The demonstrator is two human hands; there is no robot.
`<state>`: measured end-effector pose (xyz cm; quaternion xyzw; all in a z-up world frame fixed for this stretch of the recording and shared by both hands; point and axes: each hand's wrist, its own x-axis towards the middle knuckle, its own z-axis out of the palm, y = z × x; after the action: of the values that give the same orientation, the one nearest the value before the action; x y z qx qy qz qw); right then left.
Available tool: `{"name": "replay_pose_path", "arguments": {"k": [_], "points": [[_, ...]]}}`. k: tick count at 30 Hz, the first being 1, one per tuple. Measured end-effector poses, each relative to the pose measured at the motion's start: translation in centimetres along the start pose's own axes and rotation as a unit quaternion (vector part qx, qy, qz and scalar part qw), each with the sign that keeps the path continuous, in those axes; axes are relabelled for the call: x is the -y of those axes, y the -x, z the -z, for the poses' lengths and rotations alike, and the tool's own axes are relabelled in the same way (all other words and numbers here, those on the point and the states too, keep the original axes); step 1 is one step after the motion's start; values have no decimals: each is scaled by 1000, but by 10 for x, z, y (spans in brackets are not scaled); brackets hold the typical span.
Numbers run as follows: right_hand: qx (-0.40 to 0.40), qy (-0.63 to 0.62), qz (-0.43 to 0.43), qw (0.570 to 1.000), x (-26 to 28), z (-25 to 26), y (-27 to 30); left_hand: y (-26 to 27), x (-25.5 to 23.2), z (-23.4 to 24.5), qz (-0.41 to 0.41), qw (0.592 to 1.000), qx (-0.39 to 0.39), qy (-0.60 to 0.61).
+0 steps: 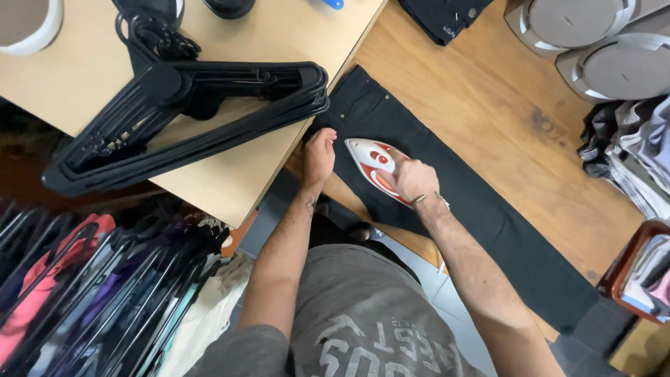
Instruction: Ironing a pair of black pants on a wooden table and then placing them on a hanger.
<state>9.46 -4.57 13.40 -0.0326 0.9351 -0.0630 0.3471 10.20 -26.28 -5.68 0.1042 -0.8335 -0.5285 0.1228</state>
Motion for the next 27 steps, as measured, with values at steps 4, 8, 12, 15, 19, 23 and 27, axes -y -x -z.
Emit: {"name": "replay_pose_path", "arguments": {"k": [4, 8, 12, 15, 19, 23, 27], "points": [[-49, -48, -99, 993, -47, -25, -45, 2, 9, -1, -37, 999, -1, -16], [-67, -65, -103, 990, -67, -20, -49, 2, 13, 3, -63, 998, 9, -14], [-80, -72, -100, 989, -81, -17, -49, -1, 11, 3, -83, 996, 12, -27], [-109, -83, -99, 986, -97, -36, -63, 0, 11, 2, -88, 996, 3, -34], [-43, -66, -16, 997, -55, 14, -1, -3, 0, 4, -108, 993, 20, -37], [-40, -31, 5, 999, -81, -25, -2, 3, 1, 3, -106, 993, 14, -56], [-27, 59, 102, 993, -102, -50, 3, 0, 2, 2, -93, 994, 9, -49]]}}
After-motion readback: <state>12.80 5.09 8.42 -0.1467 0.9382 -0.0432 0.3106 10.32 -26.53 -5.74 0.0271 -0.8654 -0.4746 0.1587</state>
